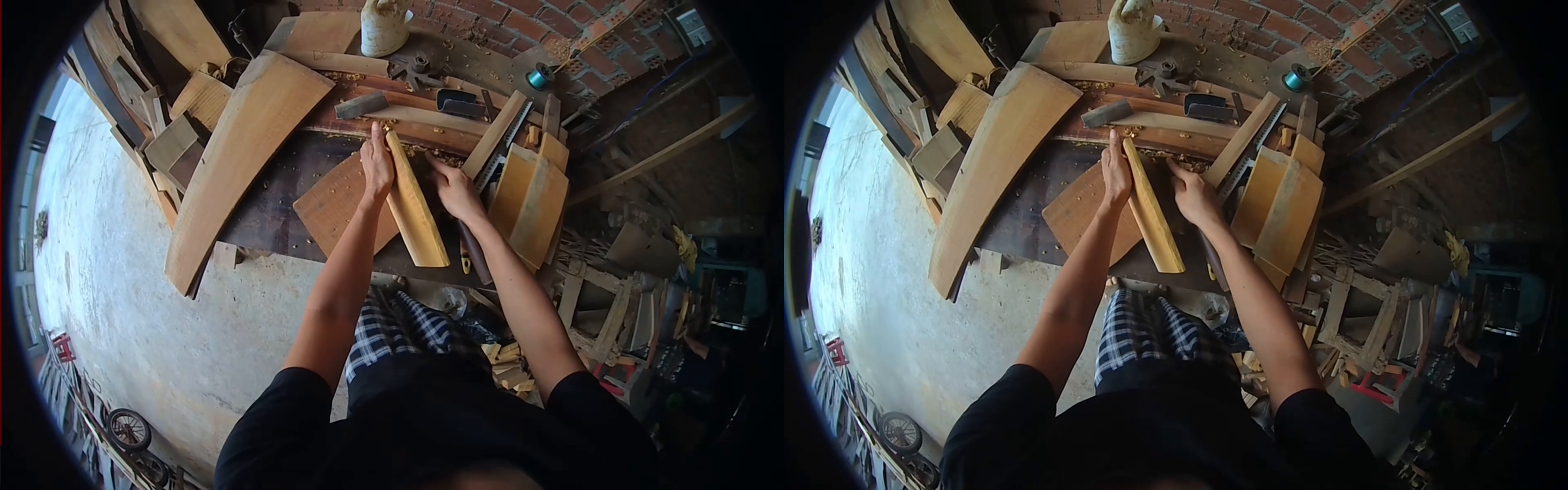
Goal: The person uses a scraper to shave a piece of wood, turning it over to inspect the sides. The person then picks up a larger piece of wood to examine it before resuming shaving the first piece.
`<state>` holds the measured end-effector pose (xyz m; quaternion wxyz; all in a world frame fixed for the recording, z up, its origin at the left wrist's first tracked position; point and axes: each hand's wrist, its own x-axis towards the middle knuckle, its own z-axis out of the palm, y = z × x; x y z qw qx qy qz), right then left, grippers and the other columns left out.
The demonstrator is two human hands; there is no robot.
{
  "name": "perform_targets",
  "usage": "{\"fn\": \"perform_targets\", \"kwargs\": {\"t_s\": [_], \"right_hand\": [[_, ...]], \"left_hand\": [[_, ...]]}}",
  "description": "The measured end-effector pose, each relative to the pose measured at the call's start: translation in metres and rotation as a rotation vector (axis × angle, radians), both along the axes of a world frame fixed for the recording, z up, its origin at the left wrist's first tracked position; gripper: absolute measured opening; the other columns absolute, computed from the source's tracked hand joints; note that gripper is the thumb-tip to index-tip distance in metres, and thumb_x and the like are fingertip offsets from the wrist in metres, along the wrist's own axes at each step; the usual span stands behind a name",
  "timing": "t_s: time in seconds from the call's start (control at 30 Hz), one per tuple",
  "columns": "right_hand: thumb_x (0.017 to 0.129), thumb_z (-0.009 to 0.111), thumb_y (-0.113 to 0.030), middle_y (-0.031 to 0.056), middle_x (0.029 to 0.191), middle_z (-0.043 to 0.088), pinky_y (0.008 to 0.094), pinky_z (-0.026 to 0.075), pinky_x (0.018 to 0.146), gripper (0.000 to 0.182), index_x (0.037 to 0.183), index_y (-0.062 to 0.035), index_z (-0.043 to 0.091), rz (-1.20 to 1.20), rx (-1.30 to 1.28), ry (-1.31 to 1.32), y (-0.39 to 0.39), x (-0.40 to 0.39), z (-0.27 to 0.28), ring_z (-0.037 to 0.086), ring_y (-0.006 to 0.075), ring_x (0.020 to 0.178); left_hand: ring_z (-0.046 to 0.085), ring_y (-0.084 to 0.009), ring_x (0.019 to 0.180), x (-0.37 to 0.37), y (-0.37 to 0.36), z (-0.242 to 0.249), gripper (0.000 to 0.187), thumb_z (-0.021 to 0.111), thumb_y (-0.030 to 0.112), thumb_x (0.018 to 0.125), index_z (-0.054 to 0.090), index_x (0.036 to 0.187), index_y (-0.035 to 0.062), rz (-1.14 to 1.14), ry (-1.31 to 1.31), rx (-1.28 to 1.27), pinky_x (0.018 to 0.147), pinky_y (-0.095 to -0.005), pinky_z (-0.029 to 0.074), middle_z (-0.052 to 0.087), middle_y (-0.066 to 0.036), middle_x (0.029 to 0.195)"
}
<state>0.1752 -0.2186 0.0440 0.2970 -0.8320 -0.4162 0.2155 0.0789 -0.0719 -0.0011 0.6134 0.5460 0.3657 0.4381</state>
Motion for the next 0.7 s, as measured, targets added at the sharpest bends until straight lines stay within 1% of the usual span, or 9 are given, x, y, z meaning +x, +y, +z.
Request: {"fn": "perform_targets", "kwargs": {"t_s": [0.03,0.1,0.13,0.2,0.23,0.47,0.53,0.63,0.7], "right_hand": [[0.100,0.053,-0.017,0.0300,0.109,0.067,0.0456,0.052,0.092,0.043,0.142,-0.0201,0.058,-0.006,0.006,0.002,-0.013,-0.001,-0.010,0.066,0.0452,0.104],[0.103,0.051,-0.016,0.0248,0.116,0.069,0.0373,0.054,0.080,0.044,0.147,-0.0212,0.054,0.061,0.237,-0.114,-0.032,-0.006,-0.026,0.071,0.0251,0.083],[0.103,0.051,-0.016,0.0248,0.116,0.069,0.0373,0.054,0.080,0.044,0.147,-0.0212,0.054,0.060,0.239,-0.107,-0.037,-0.015,-0.009,0.071,0.0251,0.083],[0.099,0.057,-0.010,0.0286,0.097,0.068,0.0417,0.055,0.078,0.049,0.146,-0.0189,0.054,-0.127,-0.009,0.132,-0.047,-0.037,0.044,0.069,0.0439,0.091],[0.099,0.057,-0.011,0.0249,0.087,0.067,0.0434,0.055,0.071,0.050,0.148,-0.0170,0.052,-0.050,0.231,-0.020,-0.054,-0.047,0.047,0.070,0.0403,0.082],[0.093,0.057,-0.004,0.0186,0.074,0.066,0.0486,0.059,0.064,0.057,0.148,-0.0170,0.052,0.240,-0.118,-0.382,-0.085,-0.089,0.094,0.070,0.0385,0.066],[0.092,0.058,-0.006,0.0175,0.073,0.066,0.0473,0.059,0.063,0.057,0.148,-0.0165,0.052,0.251,-0.188,-0.430,-0.083,-0.091,0.093,0.071,0.0371,0.066],[0.091,0.059,-0.007,0.0174,0.073,0.066,0.0460,0.059,0.060,0.057,0.147,-0.0159,0.053,0.239,0.030,-0.516,-0.038,-0.073,0.072,0.071,0.0368,0.066],[0.092,0.059,-0.008,0.0176,0.074,0.066,0.0461,0.059,0.059,0.056,0.147,-0.0160,0.053,0.246,0.005,-0.527,-0.034,-0.072,0.073,0.071,0.0368,0.065]], "left_hand": [[0.043,-0.0149,0.064,0.001,-0.001,-0.005,0.072,0.030,0.054,0.110,0.054,0.074,-0.0035,-0.006,-0.068,-0.053,0.062,-0.0376,0.038,0.051,-0.004,0.065],[0.042,-0.0139,0.065,-0.003,0.001,-0.012,0.074,0.028,0.058,0.108,0.052,0.072,-0.0014,-0.047,-0.135,-0.101,0.062,-0.0351,0.038,0.049,-0.003,0.065],[0.042,-0.0139,0.065,-0.004,0.000,-0.014,0.074,0.029,0.059,0.108,0.051,0.072,-0.0009,-0.021,-0.150,-0.107,0.062,-0.0343,0.038,0.049,-0.003,0.065],[0.043,-0.0136,0.065,-0.004,0.005,-0.020,0.074,0.029,0.059,0.108,0.053,0.073,-0.0012,-0.031,-0.101,-0.087,0.063,-0.0341,0.038,0.051,-0.003,0.066],[0.044,-0.0133,0.066,-0.007,0.003,-0.011,0.074,0.030,0.060,0.107,0.054,0.074,-0.0015,-0.036,-0.061,-0.070,0.063,-0.0339,0.039,0.052,-0.003,0.066],[0.041,-0.0154,0.058,0.000,-0.001,-0.005,0.069,0.041,0.051,0.108,0.053,0.070,-0.0057,0.031,-0.078,-0.171,0.059,-0.0382,0.038,0.049,-0.005,0.058],[0.040,-0.0148,0.058,0.002,0.001,-0.010,0.068,0.043,0.049,0.108,0.050,0.067,-0.0057,0.101,0.063,-0.041,0.057,-0.0382,0.037,0.047,-0.005,0.057],[0.038,-0.0147,0.057,0.004,0.006,-0.020,0.067,0.045,0.048,0.107,0.046,0.065,-0.0046,0.072,-0.021,-0.097,0.056,-0.0394,0.036,0.043,-0.006,0.055],[0.038,-0.0157,0.056,0.004,0.007,-0.021,0.067,0.045,0.047,0.106,0.047,0.065,-0.0050,0.106,-0.083,-0.137,0.056,-0.0415,0.036,0.043,-0.006,0.055]]}}
